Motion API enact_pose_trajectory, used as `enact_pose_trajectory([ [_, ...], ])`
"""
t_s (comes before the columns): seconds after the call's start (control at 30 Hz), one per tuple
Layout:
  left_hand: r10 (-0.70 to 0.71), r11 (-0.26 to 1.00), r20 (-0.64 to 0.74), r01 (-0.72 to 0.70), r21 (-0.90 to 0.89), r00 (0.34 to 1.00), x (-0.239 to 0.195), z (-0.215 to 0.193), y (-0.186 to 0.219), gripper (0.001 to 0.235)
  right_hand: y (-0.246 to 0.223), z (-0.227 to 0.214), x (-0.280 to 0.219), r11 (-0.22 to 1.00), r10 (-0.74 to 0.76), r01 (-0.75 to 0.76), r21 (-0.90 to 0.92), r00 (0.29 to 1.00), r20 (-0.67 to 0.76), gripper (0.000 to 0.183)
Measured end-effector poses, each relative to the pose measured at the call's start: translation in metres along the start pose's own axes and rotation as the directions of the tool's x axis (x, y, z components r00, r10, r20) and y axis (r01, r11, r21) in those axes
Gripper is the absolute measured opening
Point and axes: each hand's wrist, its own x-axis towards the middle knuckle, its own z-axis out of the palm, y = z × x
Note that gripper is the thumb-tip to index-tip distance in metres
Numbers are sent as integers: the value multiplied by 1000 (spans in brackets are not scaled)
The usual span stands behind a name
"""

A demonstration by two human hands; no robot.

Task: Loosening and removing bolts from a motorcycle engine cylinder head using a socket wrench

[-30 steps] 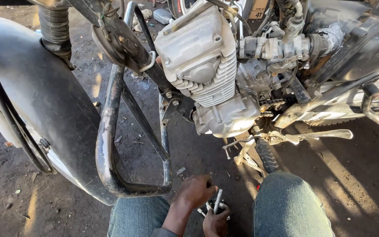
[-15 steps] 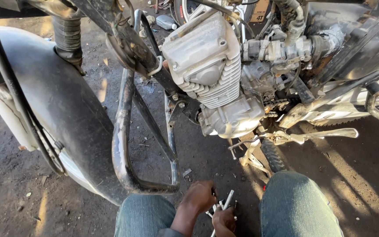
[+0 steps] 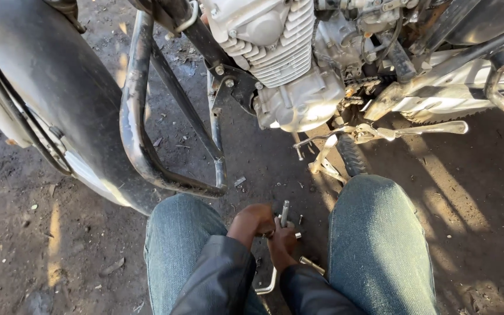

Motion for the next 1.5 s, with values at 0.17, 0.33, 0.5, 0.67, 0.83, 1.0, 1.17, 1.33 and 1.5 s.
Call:
enact_pose_trajectory([
  [0.17,-11,1000,0,11,18,1000,-4,-5,5,24,-32,-25,-31,983,55,-55,175,998,4,46],
  [0.33,-41,991,82,52,-125,996,-14,-10,12,30,-48,-35,-37,989,120,-116,92,992,-34,58],
  [0.5,-153,980,151,170,-105,977,6,-5,10,26,-68,-45,-42,989,138,-132,63,986,-97,56],
  [0.67,-114,979,-311,53,-197,943,42,-2,3,70,-117,-76,-60,989,121,-120,90,993,-7,78],
  [0.83,178,974,-468,-223,-40,865,56,-13,-1,38,-145,-96,-54,981,36,-40,192,999,27,49],
  [1.0,-99,644,-471,-304,-702,877,1,-58,44,41,-152,-108,-42,948,-165,168,272,986,-33,48],
  [1.17,-198,105,-394,-380,-919,898,-60,-98,63,36,-218,-216,-90,647,-206,54,761,973,106,40],
  [1.33,-139,-41,-369,-377,-925,919,-83,-115,75,41,-252,-306,-108,-70,-636,34,997,768,-70,40],
  [1.5,-111,-263,-301,-320,-910,947,-104,-117,107,48,-255,-337,-116,-166,-600,145,975,770,-216,50],
])
